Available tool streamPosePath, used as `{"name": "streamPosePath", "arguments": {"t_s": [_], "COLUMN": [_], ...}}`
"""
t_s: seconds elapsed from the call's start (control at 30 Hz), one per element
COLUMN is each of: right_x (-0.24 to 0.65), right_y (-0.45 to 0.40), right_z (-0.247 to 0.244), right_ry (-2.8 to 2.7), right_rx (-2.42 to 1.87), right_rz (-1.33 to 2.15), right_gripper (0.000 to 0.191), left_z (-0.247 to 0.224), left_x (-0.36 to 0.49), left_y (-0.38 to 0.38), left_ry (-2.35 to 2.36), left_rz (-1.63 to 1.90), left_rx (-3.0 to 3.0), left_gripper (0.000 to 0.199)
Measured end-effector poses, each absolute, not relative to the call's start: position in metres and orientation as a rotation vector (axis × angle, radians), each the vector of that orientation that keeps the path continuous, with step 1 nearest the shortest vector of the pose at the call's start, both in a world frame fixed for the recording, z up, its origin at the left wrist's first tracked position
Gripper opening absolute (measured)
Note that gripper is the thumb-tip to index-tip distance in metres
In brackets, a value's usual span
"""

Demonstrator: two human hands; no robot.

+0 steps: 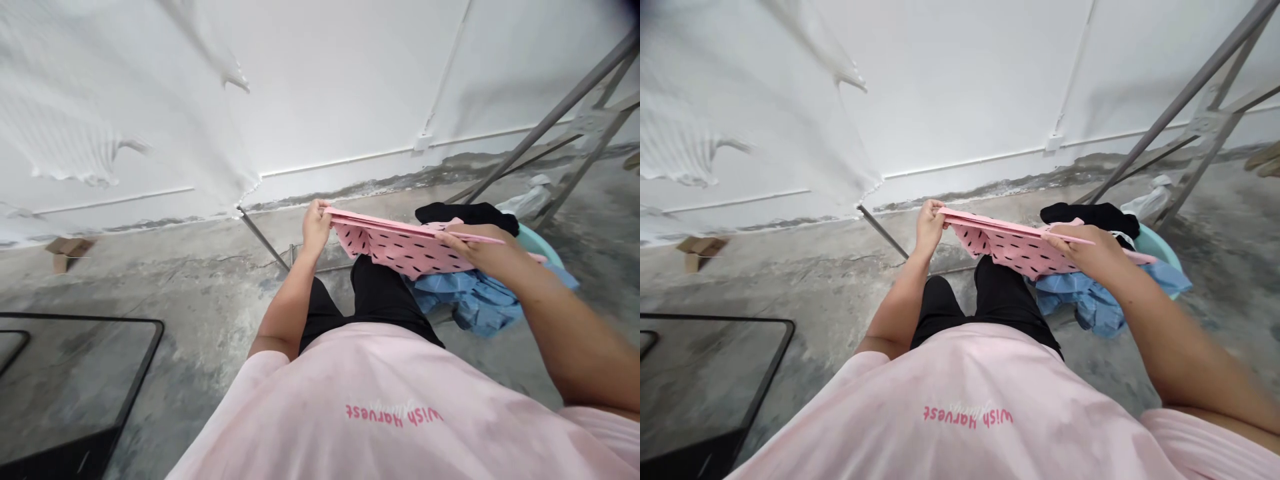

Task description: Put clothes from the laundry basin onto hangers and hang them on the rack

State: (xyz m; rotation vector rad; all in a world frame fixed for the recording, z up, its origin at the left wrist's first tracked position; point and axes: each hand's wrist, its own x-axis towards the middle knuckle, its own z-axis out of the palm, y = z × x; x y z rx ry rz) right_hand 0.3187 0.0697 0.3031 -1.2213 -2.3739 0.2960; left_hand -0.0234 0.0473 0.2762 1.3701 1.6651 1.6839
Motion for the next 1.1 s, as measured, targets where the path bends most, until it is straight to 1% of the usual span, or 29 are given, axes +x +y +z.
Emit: {"name": "streamPosePath", "arguments": {"t_s": [0.07, 0.13, 0.27, 0.33, 0.43, 0.53, 0.6, 0.7, 0.73, 0.8, 0.9, 1.0, 1.1], "right_x": [0.317, 0.317, 0.315, 0.313, 0.309, 0.308, 0.311, 0.315, 0.316, 0.317, 0.317, 0.314, 0.311], "right_y": [0.072, 0.074, 0.073, 0.069, 0.065, 0.064, 0.065, 0.068, 0.069, 0.071, 0.074, 0.075, 0.072], "right_z": [0.301, 0.300, 0.301, 0.302, 0.303, 0.301, 0.300, 0.299, 0.299, 0.299, 0.300, 0.303, 0.305], "right_ry": [-2.411, -2.435, -2.500, -2.545, -2.483, -2.340, -2.256, -2.162, -2.141, -2.089, -2.095, -2.228, -2.291], "right_rx": [-1.302, -1.258, -1.128, -1.107, -1.175, -1.271, -1.289, -1.267, -1.265, -1.284, -1.275, -1.185, -1.129], "right_rz": [0.264, 0.294, 0.331, 0.382, 0.387, 0.375, 0.396, 0.418, 0.423, 0.437, 0.478, 0.486, 0.446], "right_gripper": [0.052, 0.050, 0.051, 0.050, 0.048, 0.047, 0.045, 0.042, 0.041, 0.038, 0.037, 0.043, 0.047], "left_z": [0.277, 0.278, 0.277, 0.275, 0.273, 0.269, 0.264, 0.254, 0.250, 0.245, 0.243, 0.251, 0.264], "left_x": [-0.020, -0.015, -0.006, -0.004, -0.007, -0.017, -0.025, -0.034, -0.035, -0.036, -0.034, -0.027, -0.016], "left_y": [0.043, 0.038, 0.031, 0.031, 0.032, 0.030, 0.027, 0.022, 0.020, 0.017, 0.015, 0.012, 0.008], "left_ry": [1.749, 1.749, 1.594, 1.489, 1.396, 1.462, 1.434, 1.317, 1.308, 1.354, 1.459, 1.501, 1.538], "left_rz": [1.669, 1.619, 1.442, 1.389, 1.457, 1.535, 1.485, 1.320, 1.260, 1.174, 1.185, 1.236, 1.172], "left_rx": [1.457, 1.551, 1.576, 1.517, 1.480, 1.535, 1.562, 1.578, 1.595, 1.661, 1.769, 1.831, 1.900], "left_gripper": [0.016, 0.018, 0.011, 0.012, 0.024, 0.031, 0.037, 0.044, 0.043, 0.034, 0.019, 0.018, 0.018]}}
